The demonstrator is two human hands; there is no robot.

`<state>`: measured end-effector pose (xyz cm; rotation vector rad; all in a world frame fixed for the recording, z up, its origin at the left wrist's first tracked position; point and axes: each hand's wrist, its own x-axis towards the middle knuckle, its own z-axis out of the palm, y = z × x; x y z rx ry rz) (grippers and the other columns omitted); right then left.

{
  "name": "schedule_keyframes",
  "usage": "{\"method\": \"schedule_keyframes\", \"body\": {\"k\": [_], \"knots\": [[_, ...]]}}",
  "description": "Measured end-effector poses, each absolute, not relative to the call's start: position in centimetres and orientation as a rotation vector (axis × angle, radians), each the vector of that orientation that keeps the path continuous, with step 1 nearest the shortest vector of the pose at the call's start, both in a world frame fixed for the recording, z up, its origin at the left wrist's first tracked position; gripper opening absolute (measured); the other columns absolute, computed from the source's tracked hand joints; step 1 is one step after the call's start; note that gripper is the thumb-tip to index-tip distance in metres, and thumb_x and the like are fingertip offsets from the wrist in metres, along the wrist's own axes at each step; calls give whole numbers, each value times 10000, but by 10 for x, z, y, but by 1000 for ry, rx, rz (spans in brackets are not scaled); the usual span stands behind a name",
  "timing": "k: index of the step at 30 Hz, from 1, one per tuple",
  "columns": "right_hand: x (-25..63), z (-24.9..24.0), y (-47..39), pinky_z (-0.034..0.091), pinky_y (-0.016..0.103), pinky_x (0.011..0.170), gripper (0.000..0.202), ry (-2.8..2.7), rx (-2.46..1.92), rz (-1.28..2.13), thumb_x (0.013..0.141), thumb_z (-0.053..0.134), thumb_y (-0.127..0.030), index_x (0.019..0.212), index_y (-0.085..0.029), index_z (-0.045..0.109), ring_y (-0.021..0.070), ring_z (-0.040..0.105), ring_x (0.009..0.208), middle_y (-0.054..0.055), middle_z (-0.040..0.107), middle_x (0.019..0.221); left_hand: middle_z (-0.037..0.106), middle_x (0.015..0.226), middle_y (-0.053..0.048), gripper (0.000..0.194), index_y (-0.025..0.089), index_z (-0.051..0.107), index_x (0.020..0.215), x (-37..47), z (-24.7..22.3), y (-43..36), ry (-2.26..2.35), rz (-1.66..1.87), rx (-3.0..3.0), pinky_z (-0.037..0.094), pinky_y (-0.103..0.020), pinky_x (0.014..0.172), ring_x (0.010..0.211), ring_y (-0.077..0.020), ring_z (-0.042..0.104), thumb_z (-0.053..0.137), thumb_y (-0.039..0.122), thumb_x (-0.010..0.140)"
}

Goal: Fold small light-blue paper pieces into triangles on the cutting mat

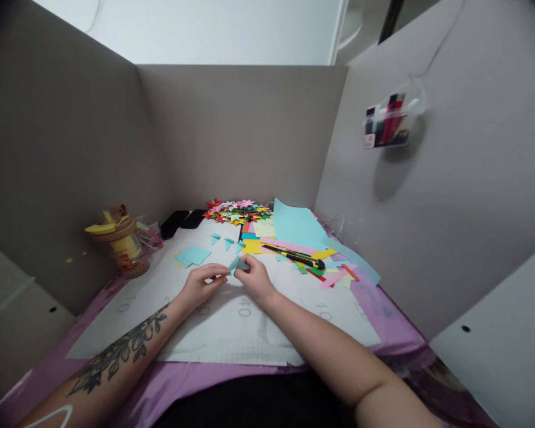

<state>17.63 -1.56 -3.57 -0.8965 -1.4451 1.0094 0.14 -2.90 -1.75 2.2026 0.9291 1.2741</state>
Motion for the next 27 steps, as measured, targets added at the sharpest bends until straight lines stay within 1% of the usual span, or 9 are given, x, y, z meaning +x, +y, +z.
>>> {"method": "schedule_keyframes", "body": {"k": [3, 7, 9, 15, 18, 23, 27], "knots": [[176, -38, -14, 377, 221, 569, 90, -1394, -872, 1071, 632, 598, -177, 706, -176, 546, 109, 473, 586, -43, 523, 629, 698, 904, -73, 170, 191, 690, 914, 2, -17, -30, 973, 1356, 2198, 511, -239, 648, 822, -162, 637, 577, 225, 791], [176, -38, -14, 378, 223, 576, 91, -1375, -841, 1112, 635, 609, -177, 709, -173, 556, 111, 486, 592, -40, 540, 625, 708, 838, -45, 136, 185, 682, 871, 3, -16, -32, 1100, 1357, 2116, 509, -212, 592, 694, -133, 640, 582, 214, 783], [176, -37, -14, 377, 223, 575, 96, -1369, -841, 1117, 630, 614, -174, 708, -172, 559, 110, 485, 592, -39, 544, 629, 706, 818, -35, 126, 184, 678, 861, 3, -16, -33, 1120, 1335, 2103, 509, -206, 589, 669, -124, 635, 588, 213, 778], [175, -36, -16, 371, 220, 575, 108, -1357, -828, 1133, 635, 620, -181, 722, -172, 555, 104, 473, 589, -41, 539, 635, 693, 873, -50, 145, 176, 673, 877, 4, -18, -32, 1072, 1284, 2100, 521, -213, 612, 750, -141, 639, 615, 229, 756], [173, -35, -16, 378, 224, 578, 118, -1366, -835, 1125, 632, 629, -201, 715, -169, 552, 109, 477, 594, -36, 541, 638, 687, 861, -52, 124, 171, 670, 840, 5, -17, -33, 1079, 1298, 2069, 522, -217, 612, 752, -144, 634, 613, 235, 750], [172, -32, -19, 398, 242, 618, 92, -1385, -819, 1086, 650, 615, -212, 714, -173, 563, 123, 503, 636, -23, 555, 670, 676, 756, -38, 101, 159, 655, 753, 7, -13, -34, 1148, 1268, 1989, 500, -216, 602, 677, -132, 613, 610, 249, 739], [171, -29, -23, 405, 246, 627, 94, -1441, -849, 1029, 667, 614, -229, 722, -182, 554, 135, 507, 661, -17, 550, 686, 643, 659, -9, 106, 154, 621, 702, 8, -14, -33, 1190, 1269, 1865, 470, -208, 555, 591, -112, 574, 626, 260, 711]]}}
